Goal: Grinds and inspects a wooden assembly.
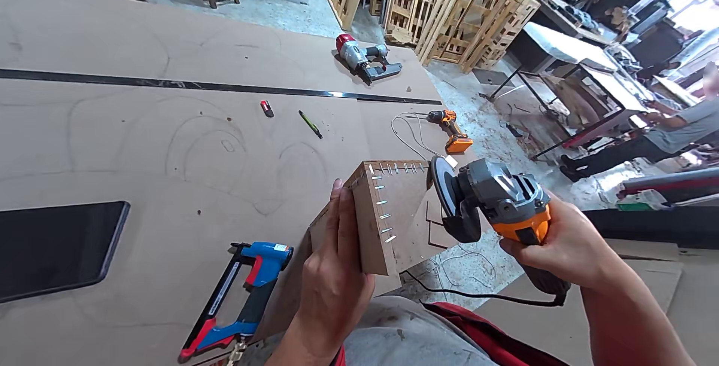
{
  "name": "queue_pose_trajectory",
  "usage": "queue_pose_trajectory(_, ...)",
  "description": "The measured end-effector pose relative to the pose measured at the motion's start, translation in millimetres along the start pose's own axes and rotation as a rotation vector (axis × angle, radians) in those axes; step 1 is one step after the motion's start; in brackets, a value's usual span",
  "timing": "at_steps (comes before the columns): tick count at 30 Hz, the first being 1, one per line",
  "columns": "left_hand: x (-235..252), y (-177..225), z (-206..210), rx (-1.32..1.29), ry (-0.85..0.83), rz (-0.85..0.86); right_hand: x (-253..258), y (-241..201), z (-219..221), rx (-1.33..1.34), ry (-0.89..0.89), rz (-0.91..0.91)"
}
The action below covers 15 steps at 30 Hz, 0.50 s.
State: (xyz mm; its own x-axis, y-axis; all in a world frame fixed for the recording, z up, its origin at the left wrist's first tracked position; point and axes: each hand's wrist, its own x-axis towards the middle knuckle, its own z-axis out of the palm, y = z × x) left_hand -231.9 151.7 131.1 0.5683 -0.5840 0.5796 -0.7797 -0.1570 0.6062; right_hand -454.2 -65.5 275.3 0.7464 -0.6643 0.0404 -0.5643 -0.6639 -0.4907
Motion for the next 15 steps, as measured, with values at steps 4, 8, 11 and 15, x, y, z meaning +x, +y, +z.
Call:
queue_pose_trajectory(4, 0.4, 0.5, 0.4, 0.001, 0.005, 0.000, -2.5, -0.5, 3.0, 0.014, 0.013, -0.027)
queue_pose_trajectory(8, -0.1, 0.9, 0.8, 0.017, -0.007, 0.003, -1.6, 0.5, 1.5, 0.004, 0.010, 0.001)
queue_pose_trajectory(11, 1.3, -0.3, -0.7, 0.019, -0.009, 0.000, -3.3, 3.2, 6.7, -0.008, 0.020, 0.005)
queue_pose_trajectory(15, 2.1, -2.1, -1.1, 0.017, 0.011, -0.006, -5.8, 18.2, 19.6, 0.115, -0.006, 0.032)
